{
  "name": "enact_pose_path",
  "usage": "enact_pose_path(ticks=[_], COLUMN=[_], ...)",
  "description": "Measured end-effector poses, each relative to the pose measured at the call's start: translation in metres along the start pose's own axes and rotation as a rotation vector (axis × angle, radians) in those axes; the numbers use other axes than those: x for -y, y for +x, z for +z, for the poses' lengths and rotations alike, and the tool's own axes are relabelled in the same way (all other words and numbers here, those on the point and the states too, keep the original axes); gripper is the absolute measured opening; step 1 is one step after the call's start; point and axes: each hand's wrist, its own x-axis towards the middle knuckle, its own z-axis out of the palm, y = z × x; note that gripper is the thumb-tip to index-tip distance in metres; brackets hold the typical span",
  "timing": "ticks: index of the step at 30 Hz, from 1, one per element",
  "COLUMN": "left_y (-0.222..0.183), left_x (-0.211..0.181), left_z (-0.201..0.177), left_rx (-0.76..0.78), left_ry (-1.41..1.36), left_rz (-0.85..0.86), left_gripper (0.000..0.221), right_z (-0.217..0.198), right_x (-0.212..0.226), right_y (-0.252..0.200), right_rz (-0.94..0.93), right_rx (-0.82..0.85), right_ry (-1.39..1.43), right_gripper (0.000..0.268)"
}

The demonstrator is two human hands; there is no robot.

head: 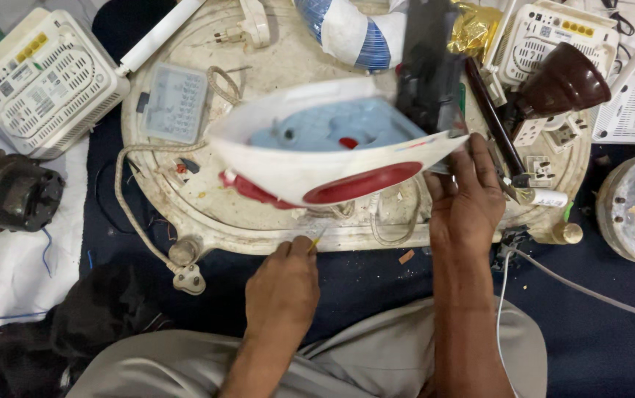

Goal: The person uses a screwdriver to adjust internal wiring and components inside a disassembled electric iron. They manipulate wires and parts within the iron's base, then reposition the iron and continue adjusting components.

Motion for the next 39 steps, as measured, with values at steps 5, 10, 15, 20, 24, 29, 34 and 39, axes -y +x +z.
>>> enact_pose_path(ticks=[5,10,15,20,24,29,34,39], left_y=[0.010,0.029,0.050,0.062,0.068,0.077,0.057,0.061], left_x=[0.011,0.012,0.004,0.005,0.007,0.010,-0.016,-0.033], left_z=[-0.003,0.003,0.015,0.020,0.019,0.004,0.017,0.053], left_rx=[-0.083,-0.301,-0.220,-0.172,-0.202,-0.472,-0.520,-0.297], left_ry=[-0.133,-0.411,-0.100,-0.016,0.003,-0.288,-0.408,-0.377], left_rz=[-0.158,0.049,0.083,0.177,0.165,0.176,0.379,0.426], left_gripper=[0.016,0.038,0.043,0.041,0.034,0.038,0.030,0.026], right_z=[-0.010,-0.016,-0.018,-0.015,-0.003,0.000,-0.002,-0.016], right_x=[0.000,0.007,0.015,0.024,0.024,0.018,0.010,0.010], right_y=[0.007,0.014,0.011,0.007,0.008,0.003,0.001,0.012], right_rz=[0.044,0.066,0.051,0.088,0.135,0.115,0.101,0.039], right_rx=[-0.029,0.001,0.080,0.017,-0.024,-0.016,0.044,0.053], right_ry=[0.097,0.103,0.213,0.369,0.403,0.369,0.359,0.365], right_gripper=[0.044,0.041,0.033,0.025,0.026,0.029,0.030,0.028])
